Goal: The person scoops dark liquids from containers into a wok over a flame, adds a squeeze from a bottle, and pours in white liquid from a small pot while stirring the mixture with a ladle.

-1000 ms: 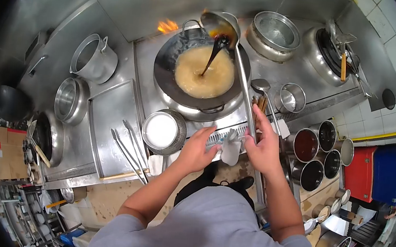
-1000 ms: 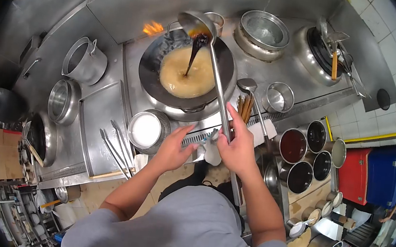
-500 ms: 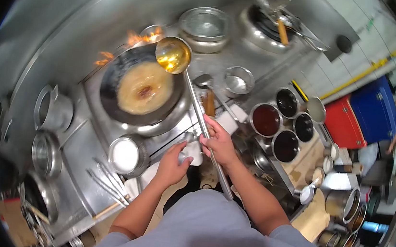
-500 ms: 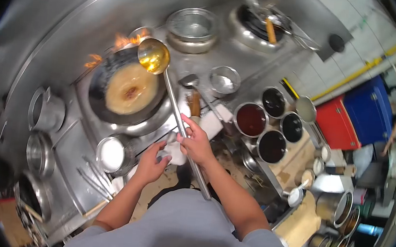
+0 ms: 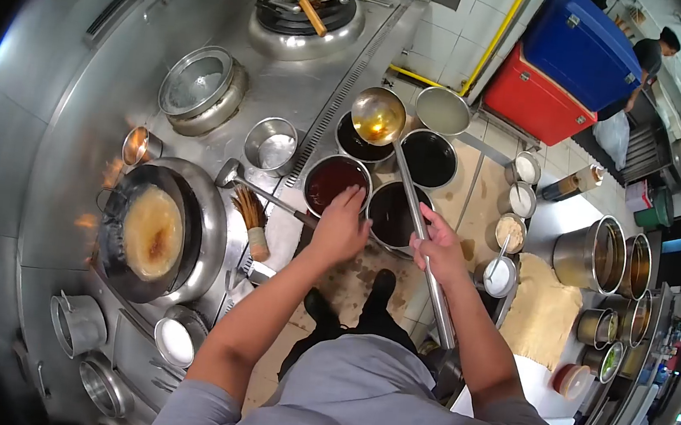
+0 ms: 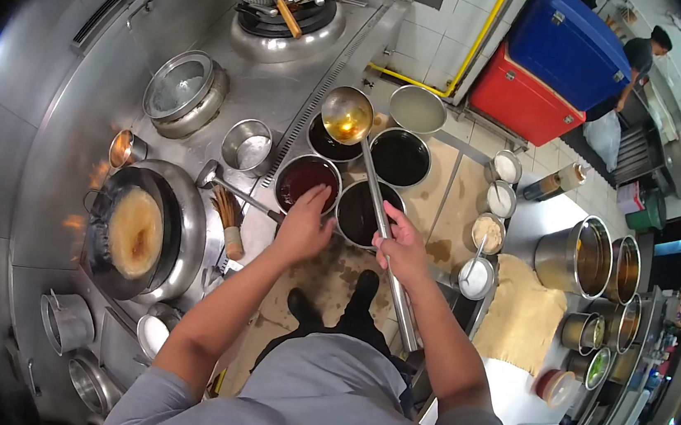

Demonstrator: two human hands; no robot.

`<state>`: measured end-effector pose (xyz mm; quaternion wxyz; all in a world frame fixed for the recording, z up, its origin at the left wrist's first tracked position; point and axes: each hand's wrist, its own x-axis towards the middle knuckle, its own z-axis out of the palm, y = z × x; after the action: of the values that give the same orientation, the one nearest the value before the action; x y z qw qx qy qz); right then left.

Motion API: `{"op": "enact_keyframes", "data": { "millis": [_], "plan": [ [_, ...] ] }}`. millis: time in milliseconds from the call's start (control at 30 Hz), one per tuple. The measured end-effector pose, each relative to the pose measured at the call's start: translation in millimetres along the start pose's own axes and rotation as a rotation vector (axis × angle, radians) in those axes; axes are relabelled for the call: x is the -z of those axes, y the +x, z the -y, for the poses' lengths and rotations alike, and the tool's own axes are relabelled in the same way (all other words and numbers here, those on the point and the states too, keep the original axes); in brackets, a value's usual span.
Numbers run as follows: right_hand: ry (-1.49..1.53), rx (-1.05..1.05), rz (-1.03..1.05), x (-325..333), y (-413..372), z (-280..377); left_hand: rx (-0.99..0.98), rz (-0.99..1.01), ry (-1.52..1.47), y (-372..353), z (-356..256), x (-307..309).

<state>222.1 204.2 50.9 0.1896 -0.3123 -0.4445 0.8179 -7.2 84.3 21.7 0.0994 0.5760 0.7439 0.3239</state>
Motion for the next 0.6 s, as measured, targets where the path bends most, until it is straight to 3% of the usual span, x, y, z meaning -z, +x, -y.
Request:
{"op": "enact_keyframes", "data": {
  "millis": [100,233,367,600],
  "plan": [
    [-0.183,-0.032,-0.109,11,18,3,0.070,0.140,0.251,53,6,-29],
    [-0.270,-0.025,-0.050,25,34,6,0.182,0.259,0.400,80,25,-55],
    [-0.341,-0.046,0.013,37,43,10,0.229,0.272,0.412,83,31,-61],
    [-0.056,-0.144,0.084,57,49,17,0.259,0.105,0.168,49,-4,-33]
  ]
}}
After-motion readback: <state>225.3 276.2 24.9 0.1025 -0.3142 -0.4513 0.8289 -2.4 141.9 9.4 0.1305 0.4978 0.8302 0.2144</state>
